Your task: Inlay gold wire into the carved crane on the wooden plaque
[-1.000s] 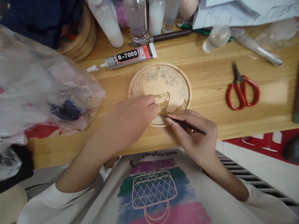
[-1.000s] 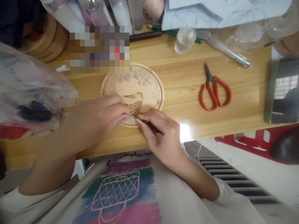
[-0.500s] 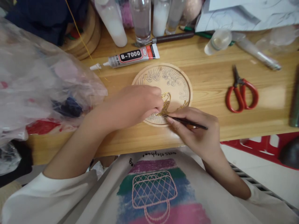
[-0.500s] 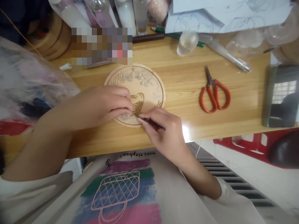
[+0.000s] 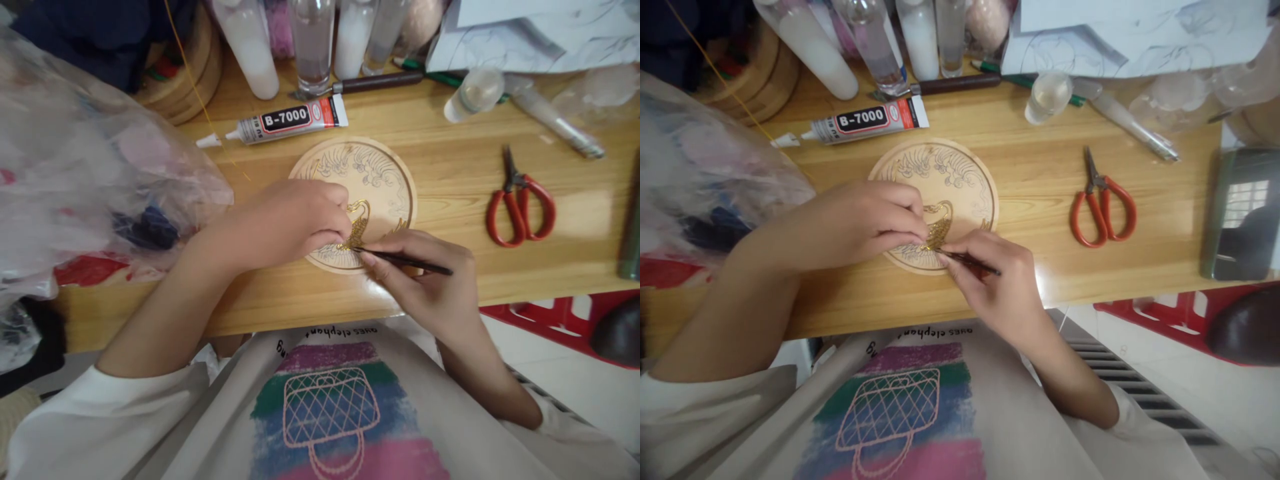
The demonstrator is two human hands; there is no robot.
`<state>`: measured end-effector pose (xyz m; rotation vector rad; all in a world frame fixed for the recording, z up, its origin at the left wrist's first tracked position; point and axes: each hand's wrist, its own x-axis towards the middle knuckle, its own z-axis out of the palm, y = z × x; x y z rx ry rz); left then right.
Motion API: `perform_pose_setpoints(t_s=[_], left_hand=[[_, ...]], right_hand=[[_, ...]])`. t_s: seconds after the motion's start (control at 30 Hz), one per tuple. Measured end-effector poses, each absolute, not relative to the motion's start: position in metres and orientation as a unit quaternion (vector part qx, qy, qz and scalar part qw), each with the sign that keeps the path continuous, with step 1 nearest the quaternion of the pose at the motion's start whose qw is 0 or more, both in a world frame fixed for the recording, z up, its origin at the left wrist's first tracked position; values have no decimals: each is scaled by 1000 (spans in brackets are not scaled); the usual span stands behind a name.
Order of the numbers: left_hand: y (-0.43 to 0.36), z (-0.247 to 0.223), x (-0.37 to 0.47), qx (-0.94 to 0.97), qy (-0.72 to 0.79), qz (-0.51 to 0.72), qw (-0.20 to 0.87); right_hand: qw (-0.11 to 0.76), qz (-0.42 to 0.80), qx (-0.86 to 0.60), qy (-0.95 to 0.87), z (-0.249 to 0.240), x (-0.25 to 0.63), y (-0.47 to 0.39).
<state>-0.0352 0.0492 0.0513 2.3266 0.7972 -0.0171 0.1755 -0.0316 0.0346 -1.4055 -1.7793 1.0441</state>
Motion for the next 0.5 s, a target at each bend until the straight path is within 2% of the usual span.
perform_pose_setpoints(t_s=[0.5], left_hand=[[50,49,-34,893,303,0,333]], right_hand=[[353,414,-579,-608,33,172,-41]])
